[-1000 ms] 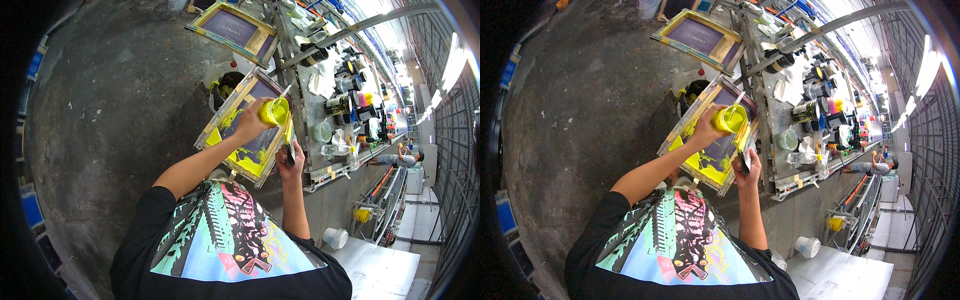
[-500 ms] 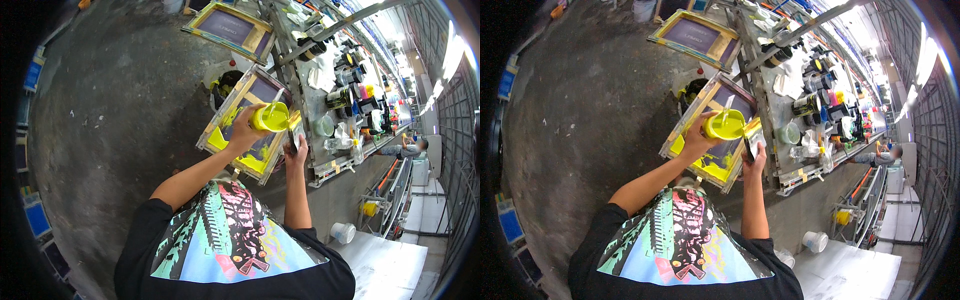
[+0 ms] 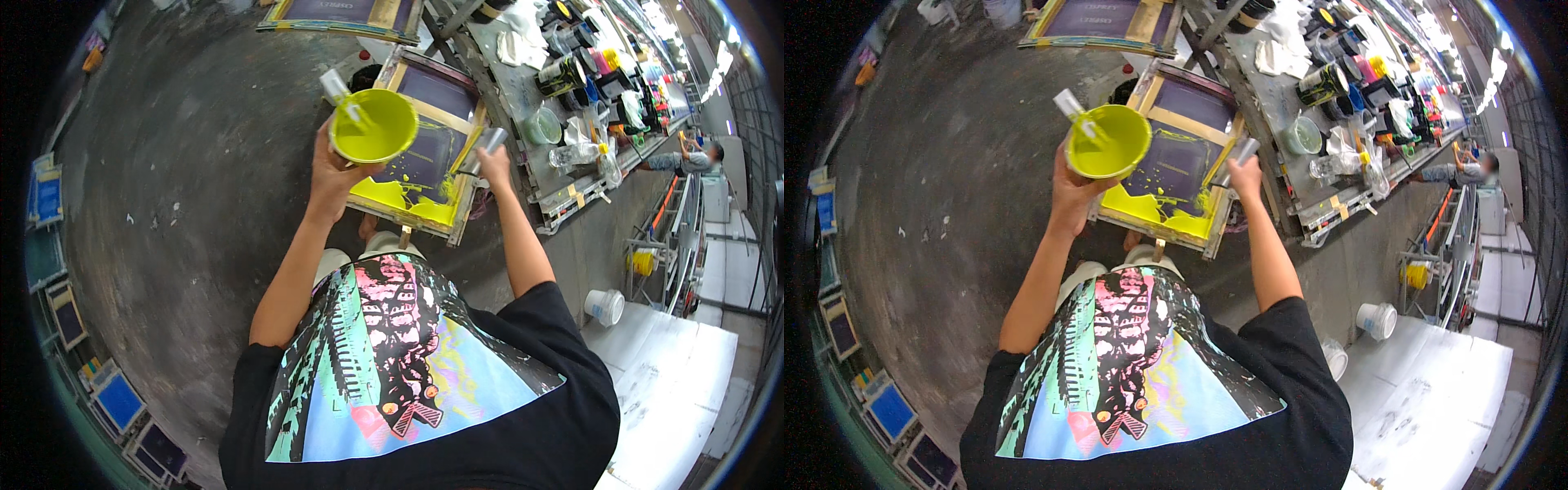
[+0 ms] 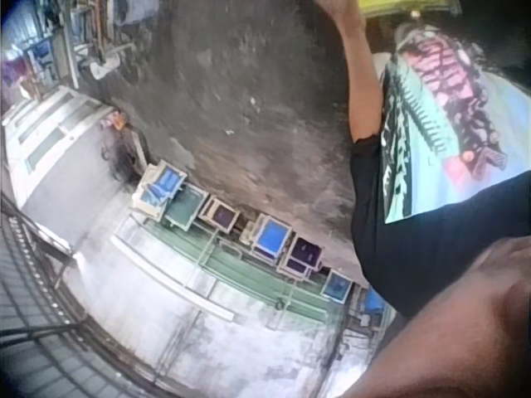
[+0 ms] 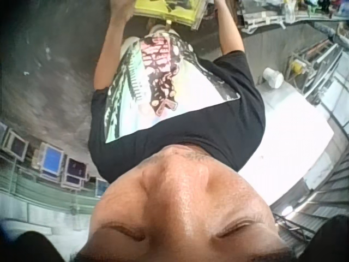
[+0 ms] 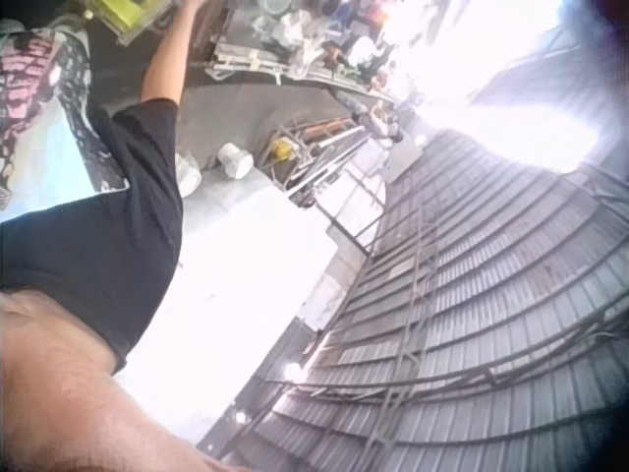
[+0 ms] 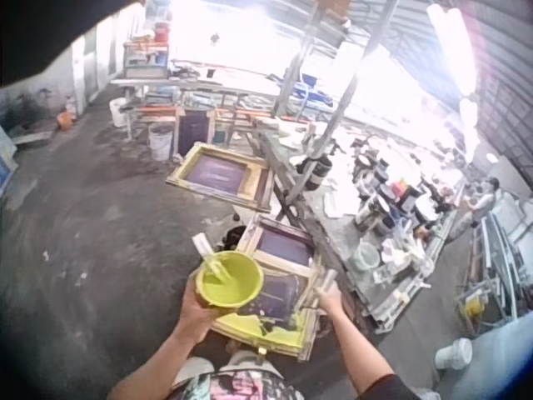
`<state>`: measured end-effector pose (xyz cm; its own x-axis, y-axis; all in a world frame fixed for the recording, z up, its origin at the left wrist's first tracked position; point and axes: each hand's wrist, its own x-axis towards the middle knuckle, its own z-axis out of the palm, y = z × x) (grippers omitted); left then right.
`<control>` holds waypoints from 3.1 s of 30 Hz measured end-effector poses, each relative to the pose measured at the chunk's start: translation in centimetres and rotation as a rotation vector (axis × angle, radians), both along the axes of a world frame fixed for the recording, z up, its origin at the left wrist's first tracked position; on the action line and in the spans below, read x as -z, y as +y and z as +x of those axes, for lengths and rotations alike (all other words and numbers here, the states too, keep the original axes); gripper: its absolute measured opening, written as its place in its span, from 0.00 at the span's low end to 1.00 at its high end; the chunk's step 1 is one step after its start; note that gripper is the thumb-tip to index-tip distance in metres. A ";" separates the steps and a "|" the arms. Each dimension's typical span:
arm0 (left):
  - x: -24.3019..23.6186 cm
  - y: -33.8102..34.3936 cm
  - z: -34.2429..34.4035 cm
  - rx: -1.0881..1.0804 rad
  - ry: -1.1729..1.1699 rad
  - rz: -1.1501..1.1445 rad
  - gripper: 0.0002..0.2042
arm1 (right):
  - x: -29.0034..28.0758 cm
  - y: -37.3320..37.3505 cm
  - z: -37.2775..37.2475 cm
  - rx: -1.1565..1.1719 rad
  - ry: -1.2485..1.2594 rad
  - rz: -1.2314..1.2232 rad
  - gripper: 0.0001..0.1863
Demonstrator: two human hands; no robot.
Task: The person pours yellow ink onto a screen-printing frame and spreads it with a squeegee. They then put on a disposable glove and wipe the frame's edges with a cloth. Finally, they clean the squeegee with a yellow cloth.
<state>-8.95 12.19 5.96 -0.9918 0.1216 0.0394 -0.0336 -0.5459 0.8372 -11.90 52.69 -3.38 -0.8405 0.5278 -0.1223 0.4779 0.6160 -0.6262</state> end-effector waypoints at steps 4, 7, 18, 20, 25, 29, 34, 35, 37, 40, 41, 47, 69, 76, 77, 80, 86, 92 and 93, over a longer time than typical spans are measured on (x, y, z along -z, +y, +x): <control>0.8 -1.1 0.4 -0.033 -0.050 -0.011 0.46 | 2.3 -2.6 -0.5 -0.175 -0.257 0.388 0.34; 0.8 -1.5 1.0 -0.067 -0.091 -0.041 0.42 | 2.7 -4.0 -1.0 -0.172 -0.335 0.373 0.32; 2.6 -0.9 0.5 -0.043 -0.072 -0.049 0.40 | 5.0 -6.3 5.4 -0.111 -0.411 0.305 0.25; 2.7 -0.6 0.1 -0.041 -0.080 -0.034 0.39 | 4.9 -6.9 7.2 -0.091 -0.383 0.288 0.25; 2.9 -0.4 -0.2 -0.021 -0.123 -0.014 0.39 | 5.5 -8.2 9.1 -0.017 -0.345 0.256 0.24; 3.6 -0.6 -0.2 -0.008 -0.113 -0.004 0.39 | 6.0 -8.6 8.5 0.043 -0.310 0.216 0.24; 4.0 -0.8 0.7 0.001 -0.185 -0.016 0.39 | 7.0 -9.7 7.8 0.024 -0.253 0.199 0.24; 3.9 -0.9 1.0 0.005 -0.207 -0.009 0.39 | 7.1 -10.2 7.7 -0.021 -0.237 0.212 0.25; 4.6 -1.0 1.4 0.011 -0.164 -0.014 0.39 | 7.8 -11.8 6.7 -0.097 -0.237 0.229 0.24; 4.7 -1.3 1.6 0.006 -0.156 -0.009 0.40 | 7.5 -15.0 5.5 -0.235 -0.221 0.259 0.22; 4.7 -1.5 1.7 0.004 -0.156 0.000 0.41 | 7.4 -15.7 5.2 -0.297 -0.219 0.253 0.22; 4.8 -2.5 0.6 -0.006 -0.119 -0.019 0.40 | 8.7 -16.8 6.8 -0.823 -0.041 0.380 0.18; 5.3 -3.9 0.7 -0.090 -0.145 -0.003 0.39 | 2.3 -14.3 7.7 -0.963 0.173 0.553 0.24; 4.2 -4.7 1.2 -0.122 -0.190 -0.028 0.43 | 6.3 -12.5 -5.9 -0.761 0.235 0.581 0.17; 4.3 -5.0 1.3 -0.120 -0.178 -0.046 0.42 | 6.7 -12.7 -7.2 -0.731 0.218 0.579 0.17; 4.7 -5.3 1.3 -0.153 -0.203 -0.050 0.43 | 8.9 -12.9 -9.5 -0.662 0.180 0.566 0.17; 4.9 -6.0 1.7 -0.192 -0.180 -0.054 0.44 | 10.7 -15.2 -5.6 -0.744 0.107 0.580 0.17; 5.0 -5.2 1.4 -0.135 -0.180 -0.021 0.45 | 10.0 -16.3 1.1 -0.879 0.163 0.502 0.17; 4.8 -5.1 1.4 -0.124 -0.175 -0.023 0.46 | 9.8 -16.6 1.7 -0.891 0.138 0.485 0.17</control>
